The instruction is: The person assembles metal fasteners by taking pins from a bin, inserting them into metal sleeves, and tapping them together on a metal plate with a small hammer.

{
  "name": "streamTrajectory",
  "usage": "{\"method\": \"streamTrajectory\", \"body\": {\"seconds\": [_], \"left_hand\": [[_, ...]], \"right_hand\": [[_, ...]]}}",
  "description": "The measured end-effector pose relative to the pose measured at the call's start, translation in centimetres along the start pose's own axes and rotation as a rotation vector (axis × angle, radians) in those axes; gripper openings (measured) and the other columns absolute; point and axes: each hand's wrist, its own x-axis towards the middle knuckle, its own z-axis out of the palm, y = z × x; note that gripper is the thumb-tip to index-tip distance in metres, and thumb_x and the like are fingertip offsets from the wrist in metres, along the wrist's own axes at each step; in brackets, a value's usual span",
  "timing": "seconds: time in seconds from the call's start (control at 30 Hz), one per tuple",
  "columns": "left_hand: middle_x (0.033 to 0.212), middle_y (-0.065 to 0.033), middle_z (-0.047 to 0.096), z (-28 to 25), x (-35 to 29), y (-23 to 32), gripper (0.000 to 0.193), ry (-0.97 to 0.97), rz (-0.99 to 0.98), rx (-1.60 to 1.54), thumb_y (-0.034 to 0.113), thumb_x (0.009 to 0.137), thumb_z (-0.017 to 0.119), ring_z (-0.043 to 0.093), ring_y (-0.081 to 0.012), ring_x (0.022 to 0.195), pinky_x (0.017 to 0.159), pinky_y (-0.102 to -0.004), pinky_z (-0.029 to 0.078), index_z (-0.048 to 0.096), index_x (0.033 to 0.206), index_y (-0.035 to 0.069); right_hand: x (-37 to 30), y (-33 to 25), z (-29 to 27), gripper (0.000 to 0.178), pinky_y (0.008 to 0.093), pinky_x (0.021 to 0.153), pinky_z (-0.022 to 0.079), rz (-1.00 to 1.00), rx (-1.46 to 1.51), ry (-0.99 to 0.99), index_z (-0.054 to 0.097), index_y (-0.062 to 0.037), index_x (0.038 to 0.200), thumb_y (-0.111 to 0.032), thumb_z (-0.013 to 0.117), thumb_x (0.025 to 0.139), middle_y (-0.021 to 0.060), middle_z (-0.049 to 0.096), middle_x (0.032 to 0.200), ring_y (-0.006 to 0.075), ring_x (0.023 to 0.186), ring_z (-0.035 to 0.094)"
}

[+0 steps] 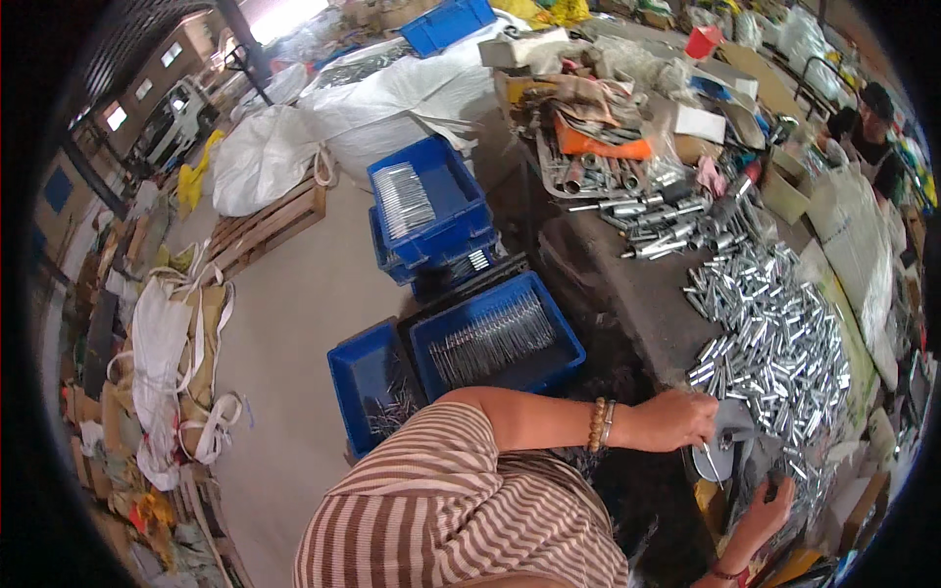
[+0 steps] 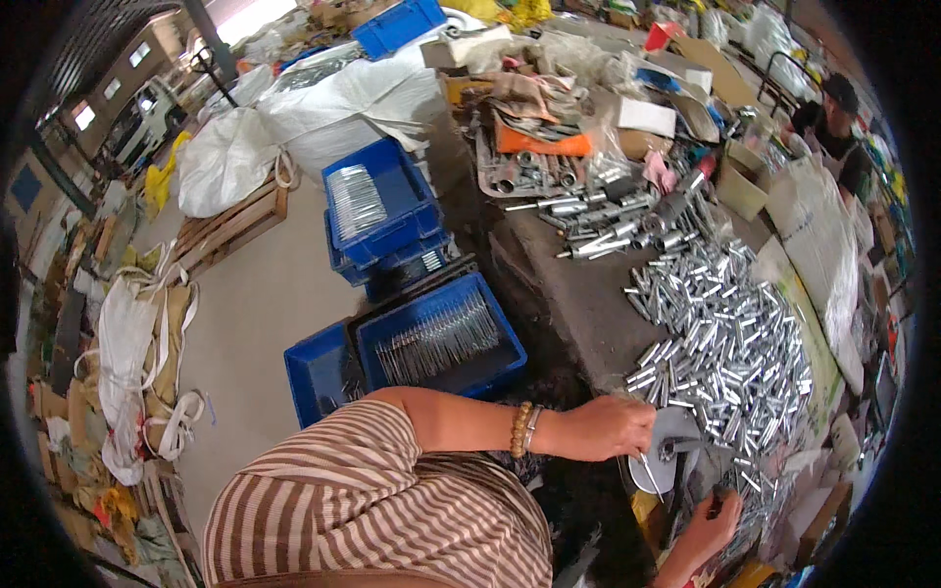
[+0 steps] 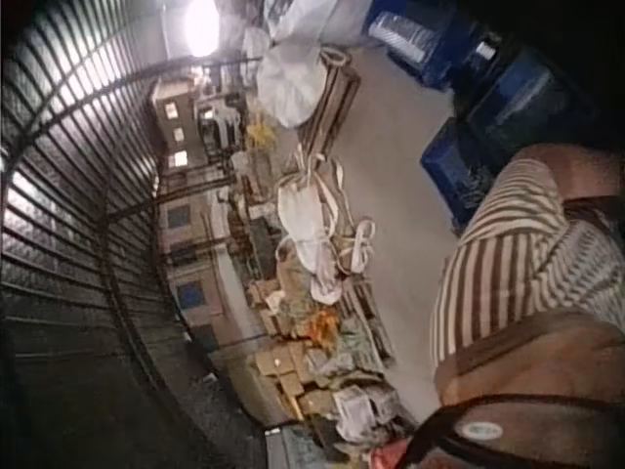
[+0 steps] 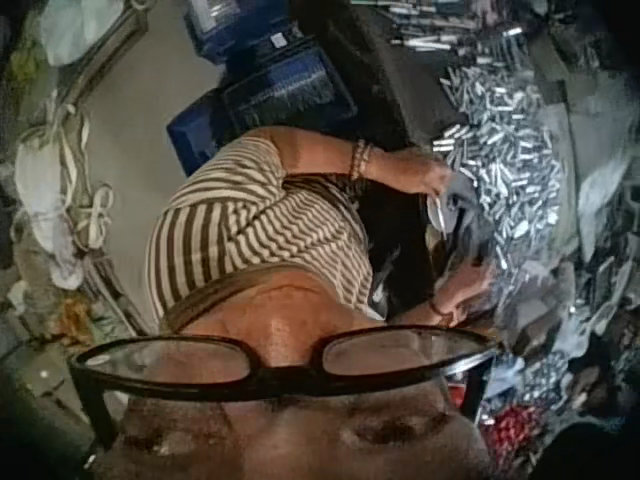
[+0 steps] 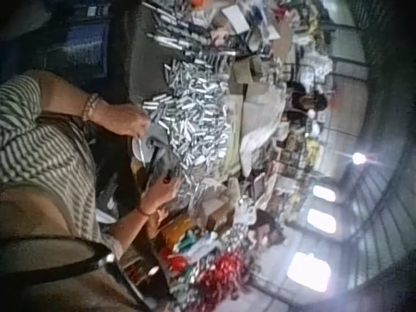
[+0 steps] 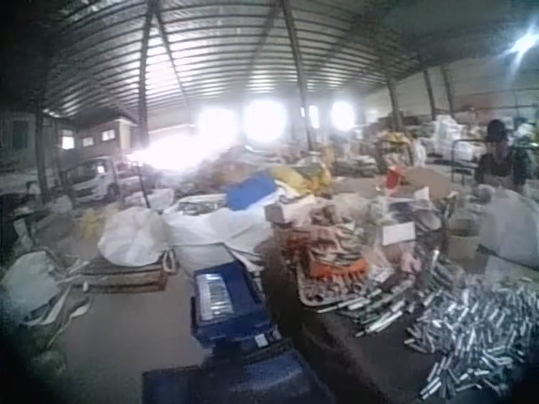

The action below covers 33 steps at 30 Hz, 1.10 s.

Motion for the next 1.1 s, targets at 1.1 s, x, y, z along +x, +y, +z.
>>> {"method": "streamTrajectory", "body": {"seconds": [1.1], "left_hand": [[0.097, -0.0111, 0.056, 1.0, 0.7, -1.2, 0.012, 0.053, 0.033, -0.041, 0.016, 0.087, 0.073, 0.061, -0.0325, 0.095, 0.078, -0.0468, 0.05, 0.065, 0.084, 0.006]], "right_hand": [[-2.6, -10.9, 2.8, 0.018, 0.0434, 0.083, 0.052, -0.208, 0.514, 0.07, 0.065, 0.006, 0.111, 0.004, 0.067, 0.093, 0.0186, 0.066, 0.099, 0.0361, 0.094, 0.067]]}}
